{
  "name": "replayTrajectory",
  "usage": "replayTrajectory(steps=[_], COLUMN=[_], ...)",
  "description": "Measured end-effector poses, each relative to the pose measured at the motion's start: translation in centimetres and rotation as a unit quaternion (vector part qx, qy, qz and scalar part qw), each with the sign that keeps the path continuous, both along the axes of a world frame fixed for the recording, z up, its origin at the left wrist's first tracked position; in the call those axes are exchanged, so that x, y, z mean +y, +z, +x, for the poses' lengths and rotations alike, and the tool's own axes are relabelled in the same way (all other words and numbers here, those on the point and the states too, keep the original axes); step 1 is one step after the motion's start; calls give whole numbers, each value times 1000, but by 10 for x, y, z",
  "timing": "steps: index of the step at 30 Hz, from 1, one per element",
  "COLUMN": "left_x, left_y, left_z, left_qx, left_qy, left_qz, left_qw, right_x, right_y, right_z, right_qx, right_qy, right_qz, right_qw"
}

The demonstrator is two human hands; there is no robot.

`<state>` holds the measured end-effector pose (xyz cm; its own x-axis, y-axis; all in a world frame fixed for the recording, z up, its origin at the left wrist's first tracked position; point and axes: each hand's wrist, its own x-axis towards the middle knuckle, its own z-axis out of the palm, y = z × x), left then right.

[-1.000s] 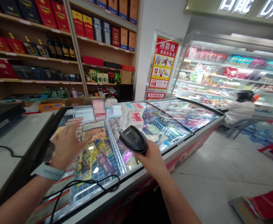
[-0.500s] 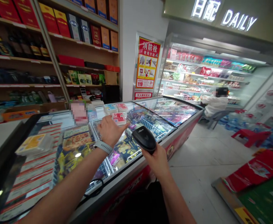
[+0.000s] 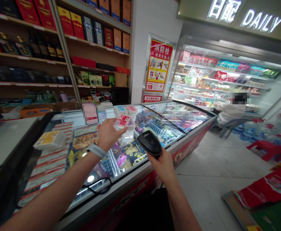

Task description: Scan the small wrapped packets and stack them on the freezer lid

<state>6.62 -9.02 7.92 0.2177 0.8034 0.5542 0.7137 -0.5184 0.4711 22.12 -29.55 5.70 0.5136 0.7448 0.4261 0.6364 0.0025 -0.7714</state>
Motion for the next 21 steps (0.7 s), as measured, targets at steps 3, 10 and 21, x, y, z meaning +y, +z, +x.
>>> replayTrajectory(steps=[3, 10, 21], left_x=[2, 6, 15], left_y=[-8, -29, -40], left_z=[-32, -119, -187], left_qx=[13, 49, 31], left_qy=[-15, -55, -17], left_qz=[63, 146, 174], left_qw=[998, 987, 984], right_x=[6, 32, 76], right_y=[3, 16, 28], right_z=[-6, -29, -81], right_qx=[-3, -33, -135], right_qy=[14, 96, 199], right_qz=[-9, -7, -35], right_qw=[1000, 995, 970])
